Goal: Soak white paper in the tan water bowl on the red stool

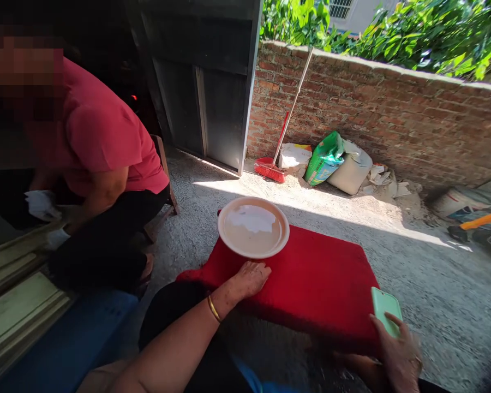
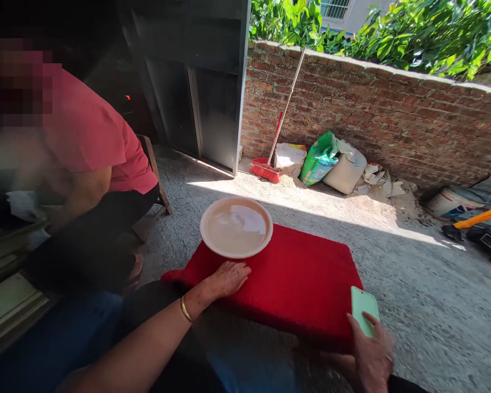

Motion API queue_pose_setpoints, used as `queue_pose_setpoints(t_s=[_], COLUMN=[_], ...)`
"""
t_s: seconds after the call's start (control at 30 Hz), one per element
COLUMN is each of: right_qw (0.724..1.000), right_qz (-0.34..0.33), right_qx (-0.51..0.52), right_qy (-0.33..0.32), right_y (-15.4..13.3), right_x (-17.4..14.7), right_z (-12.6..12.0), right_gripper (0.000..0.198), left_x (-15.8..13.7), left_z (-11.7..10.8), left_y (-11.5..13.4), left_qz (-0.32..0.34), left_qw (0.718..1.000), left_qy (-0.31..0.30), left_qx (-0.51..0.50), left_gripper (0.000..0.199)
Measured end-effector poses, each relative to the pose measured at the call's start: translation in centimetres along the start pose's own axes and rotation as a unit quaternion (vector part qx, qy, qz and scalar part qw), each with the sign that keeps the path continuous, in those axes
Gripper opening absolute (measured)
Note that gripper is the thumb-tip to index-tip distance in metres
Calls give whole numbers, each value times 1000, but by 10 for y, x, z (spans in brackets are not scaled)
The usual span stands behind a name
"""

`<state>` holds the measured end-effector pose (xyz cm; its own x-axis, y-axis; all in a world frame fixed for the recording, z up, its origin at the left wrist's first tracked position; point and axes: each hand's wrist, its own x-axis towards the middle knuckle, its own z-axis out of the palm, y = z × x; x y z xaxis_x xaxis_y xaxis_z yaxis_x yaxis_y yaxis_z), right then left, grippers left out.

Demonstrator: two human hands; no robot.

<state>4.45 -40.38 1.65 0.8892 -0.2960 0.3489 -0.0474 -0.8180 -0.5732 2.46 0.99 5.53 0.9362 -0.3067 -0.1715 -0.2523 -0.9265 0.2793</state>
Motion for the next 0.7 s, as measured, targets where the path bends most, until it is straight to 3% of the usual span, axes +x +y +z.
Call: queue_pose_setpoints(t_s=[0.1, 0.17, 0.33, 0.43, 0.53, 0.6, 0.7], right_qw=[996, 996, 991, 960, 900, 872, 877], right_qz=[88, 86, -39, -168, -278, -297, -254], right_qx=[-18, -17, -3, 49, 103, 136, 179], right_qy=[17, -19, -124, -216, -320, -365, -367], right_y=[21, 10, -85, -142, -174, -177, -159], right_x=[27, 26, -30, -78, -113, -120, -106], right_z=[4, 23, 94, 119, 122, 115, 99], right_gripper=[27, 28, 51, 38, 23, 24, 31], left_x=[-1, -3, -5, -4, -3, -2, -1], left_z=[0, -4, -19, -24, -24, -22, -19], left_y=[0, -2, -8, -10, -10, -10, -11], left_qz=[-3, -9, 36, 60, 56, 56, 72], left_qw=[1000, 1000, 996, 988, 985, 985, 983], left_qy=[1, 1, 7, 44, 56, 51, 48], left_qx=[4, 2, -81, -135, -152, -152, -160], left_gripper=[26, 26, 22, 22, 21, 21, 23])
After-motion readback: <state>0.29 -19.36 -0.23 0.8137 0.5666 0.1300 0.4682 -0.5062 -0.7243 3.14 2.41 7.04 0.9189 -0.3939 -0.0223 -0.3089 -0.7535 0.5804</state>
